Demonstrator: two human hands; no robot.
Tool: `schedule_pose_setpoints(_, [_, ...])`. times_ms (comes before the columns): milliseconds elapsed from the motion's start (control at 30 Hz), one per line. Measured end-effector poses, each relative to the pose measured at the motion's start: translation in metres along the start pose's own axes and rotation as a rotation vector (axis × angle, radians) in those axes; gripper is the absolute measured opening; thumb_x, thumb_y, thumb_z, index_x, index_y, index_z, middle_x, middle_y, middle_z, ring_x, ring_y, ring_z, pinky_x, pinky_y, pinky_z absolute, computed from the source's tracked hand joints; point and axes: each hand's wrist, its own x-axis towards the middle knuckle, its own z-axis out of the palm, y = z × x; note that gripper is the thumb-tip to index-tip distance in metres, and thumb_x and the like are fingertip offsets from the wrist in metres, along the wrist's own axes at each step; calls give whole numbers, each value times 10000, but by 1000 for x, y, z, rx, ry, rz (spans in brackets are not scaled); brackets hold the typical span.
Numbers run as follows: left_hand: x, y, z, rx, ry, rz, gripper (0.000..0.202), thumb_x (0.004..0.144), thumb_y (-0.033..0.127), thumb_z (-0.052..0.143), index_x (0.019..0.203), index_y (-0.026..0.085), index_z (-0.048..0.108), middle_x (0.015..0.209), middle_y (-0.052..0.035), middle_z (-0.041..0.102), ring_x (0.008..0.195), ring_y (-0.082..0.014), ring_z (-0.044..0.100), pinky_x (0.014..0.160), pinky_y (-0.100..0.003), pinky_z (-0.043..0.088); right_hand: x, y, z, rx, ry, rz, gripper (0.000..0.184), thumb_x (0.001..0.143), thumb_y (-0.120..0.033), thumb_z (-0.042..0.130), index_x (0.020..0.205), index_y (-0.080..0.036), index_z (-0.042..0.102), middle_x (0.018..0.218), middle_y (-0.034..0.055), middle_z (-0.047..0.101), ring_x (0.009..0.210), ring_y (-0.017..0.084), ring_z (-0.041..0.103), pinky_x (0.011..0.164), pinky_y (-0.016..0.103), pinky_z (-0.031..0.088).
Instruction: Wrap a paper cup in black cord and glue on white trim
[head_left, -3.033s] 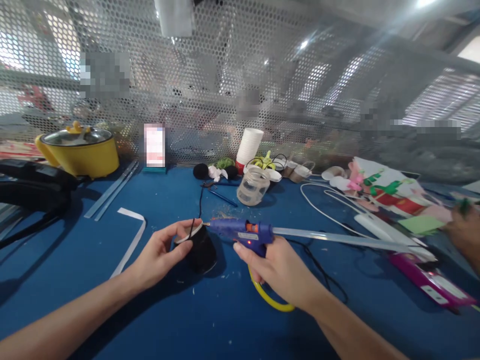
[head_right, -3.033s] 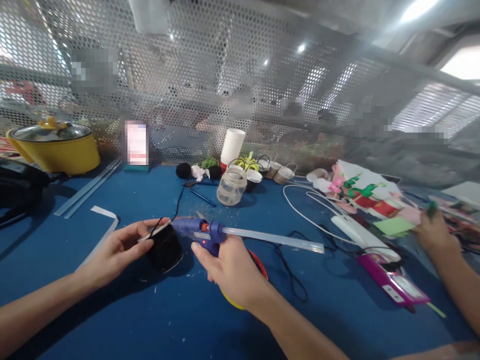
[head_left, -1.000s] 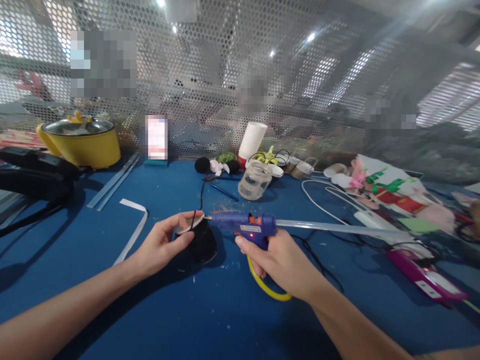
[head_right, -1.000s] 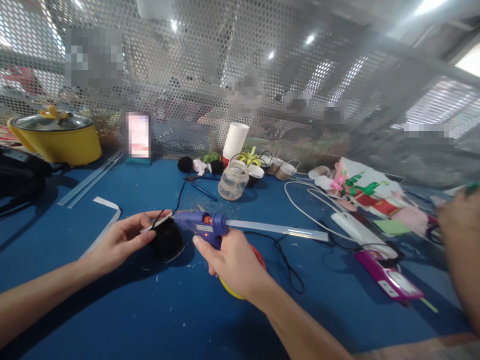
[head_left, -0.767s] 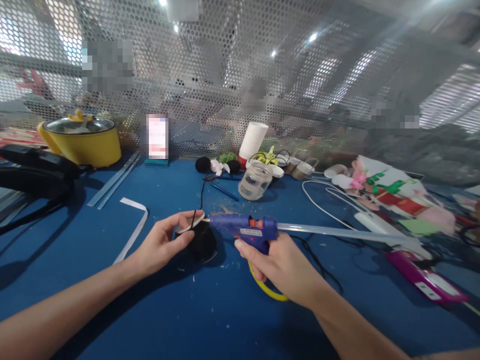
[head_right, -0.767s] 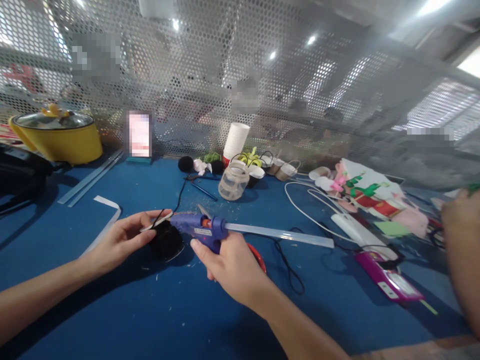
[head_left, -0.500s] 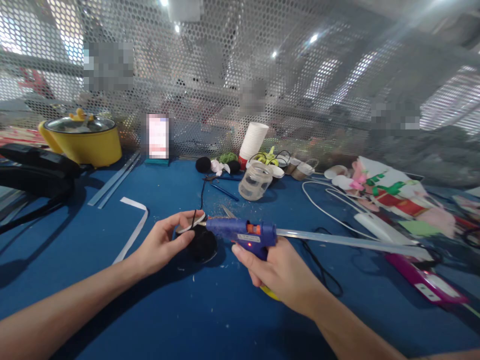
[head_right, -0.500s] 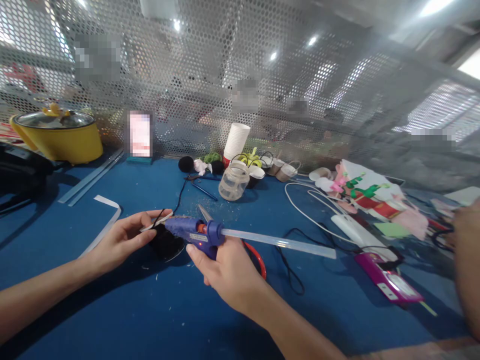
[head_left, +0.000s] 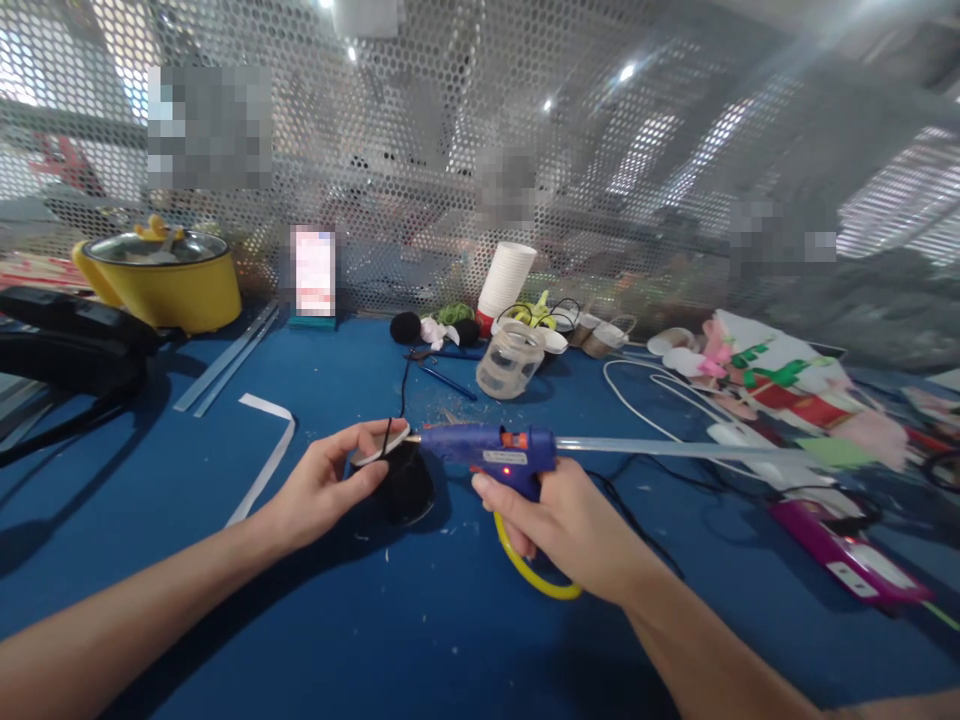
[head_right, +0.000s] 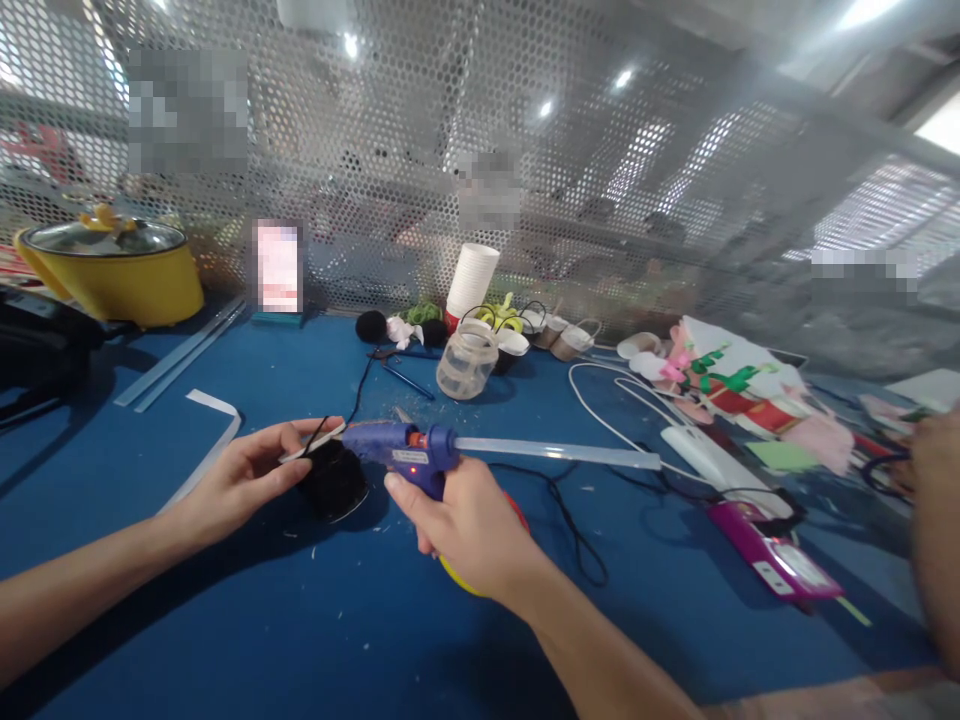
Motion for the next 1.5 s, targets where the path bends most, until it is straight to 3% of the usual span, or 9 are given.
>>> schedule_pose_setpoints(567, [0, 4, 3, 2, 43, -36, 308, 683, 406, 628, 595, 180, 438, 1208, -159, 558, 1170, -280, 464, 1001, -449, 300, 11, 5, -3, 23, 20, 14, 458, 803, -412, 464, 400, -198, 422, 366, -5, 469, 487, 143, 567, 554, 252, 456])
schedule_pose_setpoints(800, [0, 2, 1, 28, 11, -20, 287, 723, 386, 594, 612, 178, 430, 1234, -168, 532, 1167, -292, 461, 984, -462, 308, 19, 10, -11, 384, -6, -1, 216, 772, -338, 541, 701, -135, 560, 377, -67, 455, 365, 59, 401, 429, 192, 352])
schedule_pose_setpoints(867, [0, 1, 0, 30, 7, -12, 282, 728, 383, 590, 618, 180, 429, 1237, -166, 530, 1176, -294, 452, 985, -461, 306, 26, 13, -19, 518, 60, -12, 170, 722, -295, 596, 712, -130, 553, 394, -69, 470, 369, 48, 400, 400, 171, 322])
schedule_pose_setpoints(967, [0, -2, -1, 32, 1, -2, 261, 738, 372, 582, 638, 181, 435, 1253, -158, 518, 1188, -291, 440, 984, -453, 309, 44, 16, -36, 635, 296, 0, 167, 667, -253, 650, 655, -126, 543, 457, -45, 527, 411, 46, 464, 413, 153, 365])
schedule_pose_setpoints(1033, [0, -4, -2, 33, -6, 6, 247, 745, 362, 575, 648, 182, 437, 1263, -154, 510, 1192, -285, 436, 984, -447, 310, 60, 17, -50, 610, 466, 50, 165, 682, -243, 652, 642, -121, 548, 479, -33, 543, 419, 47, 486, 406, 144, 387])
schedule_pose_setpoints(1100, [1, -5, -2, 38, -6, 11, 250, 746, 363, 573, 644, 181, 434, 1265, -155, 507, 1189, -288, 438, 987, -453, 305, 77, 18, -63, 554, 551, 85, 188, 728, -248, 627, 619, -124, 537, 472, -36, 534, 389, 37, 474, 377, 132, 385])
schedule_pose_setpoints(1300, [0, -5, -2, 74, 2, 35, 256, 745, 363, 567, 619, 182, 436, 1255, -157, 517, 1203, -297, 422, 993, -459, 298, 116, 24, -87, 455, 436, 215, 244, 827, -319, 525, 672, -131, 541, 416, -8, 549, 345, 78, 500, 344, 173, 436])
schedule_pose_setpoints(1500, [0, -4, -1, 84, 1, 56, 249, 745, 350, 562, 611, 183, 435, 1237, -155, 532, 1198, -293, 432, 994, -465, 302, 119, 32, -101, 289, 356, 328, 415, 857, -475, 387, 679, -148, 570, 495, 60, 619, 421, 132, 571, 420, 261, 491])
